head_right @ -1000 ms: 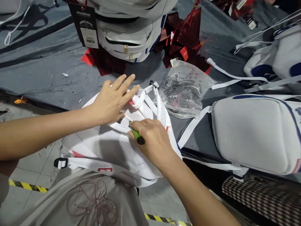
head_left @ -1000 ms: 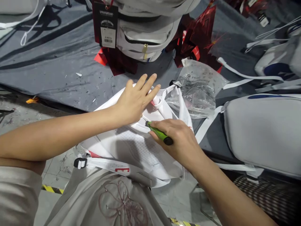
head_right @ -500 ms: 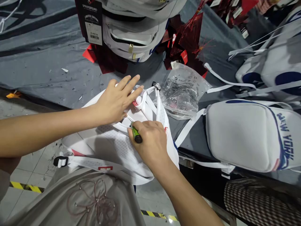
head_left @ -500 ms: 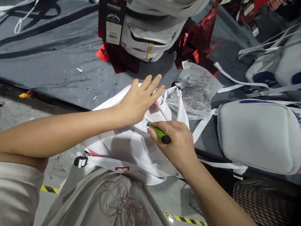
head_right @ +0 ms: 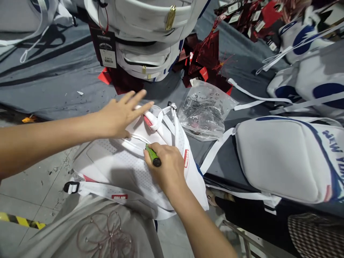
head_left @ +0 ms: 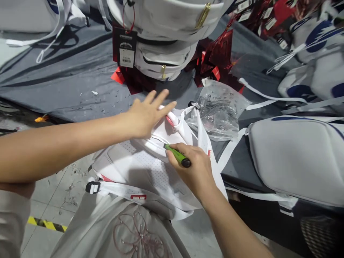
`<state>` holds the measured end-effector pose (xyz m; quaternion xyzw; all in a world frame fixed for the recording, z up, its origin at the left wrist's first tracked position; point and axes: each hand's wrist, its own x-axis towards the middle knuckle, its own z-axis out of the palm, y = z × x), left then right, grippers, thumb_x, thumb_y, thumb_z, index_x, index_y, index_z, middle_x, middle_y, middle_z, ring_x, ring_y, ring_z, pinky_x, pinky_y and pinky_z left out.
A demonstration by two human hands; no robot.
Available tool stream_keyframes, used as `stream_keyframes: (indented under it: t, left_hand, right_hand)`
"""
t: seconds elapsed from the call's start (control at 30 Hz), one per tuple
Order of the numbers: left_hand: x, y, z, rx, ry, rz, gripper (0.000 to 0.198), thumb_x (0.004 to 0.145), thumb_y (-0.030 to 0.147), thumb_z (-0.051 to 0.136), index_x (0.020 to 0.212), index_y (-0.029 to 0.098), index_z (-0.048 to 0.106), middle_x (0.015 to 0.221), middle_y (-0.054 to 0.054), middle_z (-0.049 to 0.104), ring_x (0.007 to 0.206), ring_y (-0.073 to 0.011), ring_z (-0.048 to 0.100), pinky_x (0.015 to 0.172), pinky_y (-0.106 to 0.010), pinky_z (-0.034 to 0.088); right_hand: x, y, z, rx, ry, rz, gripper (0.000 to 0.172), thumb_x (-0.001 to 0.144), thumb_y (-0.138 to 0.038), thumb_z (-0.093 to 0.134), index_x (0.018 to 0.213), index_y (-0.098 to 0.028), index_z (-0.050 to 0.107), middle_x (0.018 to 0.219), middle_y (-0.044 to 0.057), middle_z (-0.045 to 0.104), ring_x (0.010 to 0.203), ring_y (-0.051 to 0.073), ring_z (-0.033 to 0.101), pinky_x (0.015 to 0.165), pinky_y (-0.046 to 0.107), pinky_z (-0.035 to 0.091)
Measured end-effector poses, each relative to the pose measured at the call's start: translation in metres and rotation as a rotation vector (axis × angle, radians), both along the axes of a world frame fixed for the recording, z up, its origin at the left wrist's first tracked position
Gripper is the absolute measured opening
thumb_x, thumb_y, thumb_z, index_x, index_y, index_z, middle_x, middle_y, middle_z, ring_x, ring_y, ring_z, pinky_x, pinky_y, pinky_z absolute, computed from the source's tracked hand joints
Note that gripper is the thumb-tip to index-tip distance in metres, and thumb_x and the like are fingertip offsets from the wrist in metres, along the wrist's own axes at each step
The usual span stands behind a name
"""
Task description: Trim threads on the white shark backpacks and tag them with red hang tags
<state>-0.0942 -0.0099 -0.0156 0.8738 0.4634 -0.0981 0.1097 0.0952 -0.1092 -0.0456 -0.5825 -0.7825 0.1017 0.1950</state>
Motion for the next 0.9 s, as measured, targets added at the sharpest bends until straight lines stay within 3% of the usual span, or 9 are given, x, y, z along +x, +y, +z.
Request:
stream_keyframes:
  t: [0.13,0.27,0.47,0.7,0.8,0.9]
  left_hand:
    - [-0.010,-0.006,0.011,-0.081,0.093,0.154,0.134,0.070,0.040,0.082,0.154,0.037,-0.022,0.165,-0.014,-0.020,0.138,-0.0447,0.034,0.100,-0.051,0.047]
    - [-0.005,-0.016,0.008,-0.013,0.157,0.226,0.136,0.069,0.032,0.084,0.154,0.036,-0.022,0.166,-0.017,-0.013,0.130,-0.0412,0.044,0.091,-0.046,0.053]
    - [-0.011,-0.015,0.001,0.046,0.113,0.152,0.121,0.076,0.021,0.074,0.157,0.028,-0.016,0.156,-0.022,0.024,0.121,-0.0366,0.052,0.087,-0.041,0.053]
    - [-0.035,-0.005,-0.004,-0.094,-0.138,0.032,0.112,0.081,0.016,0.063,0.154,0.038,-0.018,0.158,-0.013,0.024,0.135,-0.0282,0.045,0.097,-0.035,0.047]
    - [-0.040,-0.007,-0.005,-0.128,-0.197,0.140,0.113,0.080,0.015,0.062,0.154,0.034,-0.020,0.164,-0.017,0.012,0.138,-0.0288,0.043,0.097,-0.034,0.047]
    - [-0.042,-0.009,-0.004,-0.166,-0.213,0.228,0.111,0.082,0.019,0.062,0.155,0.024,-0.021,0.155,-0.023,0.032,0.129,-0.0281,0.053,0.094,-0.033,0.048]
  right_hand:
    - [-0.019,-0.002,-0.020,0.098,0.349,0.065,0.012,0.087,-0.027,0.066,0.097,-0.023,0.073,0.096,0.003,0.078,0.088,0.020,0.073,0.085,0.036,0.051]
    - [-0.038,0.001,-0.037,0.063,0.553,0.053,0.014,0.089,-0.029,0.065,0.101,-0.024,0.072,0.100,0.002,0.078,0.091,0.020,0.072,0.088,0.039,0.050]
    - [-0.034,0.003,-0.040,-0.012,0.582,0.029,0.016,0.088,-0.033,0.066,0.101,-0.025,0.072,0.100,0.003,0.077,0.091,0.023,0.069,0.087,0.042,0.050]
    - [-0.032,0.001,-0.039,0.015,0.601,0.037,0.019,0.089,-0.034,0.067,0.103,-0.024,0.072,0.100,0.004,0.077,0.092,0.023,0.069,0.086,0.041,0.051]
    - [-0.032,0.002,-0.038,0.011,0.588,0.036,0.019,0.089,-0.035,0.067,0.103,-0.024,0.072,0.100,0.004,0.077,0.091,0.023,0.070,0.084,0.041,0.052]
    - [-0.034,0.004,-0.035,-0.002,0.572,0.046,0.019,0.088,-0.034,0.067,0.103,-0.024,0.072,0.100,0.004,0.077,0.089,0.023,0.071,0.083,0.040,0.052]
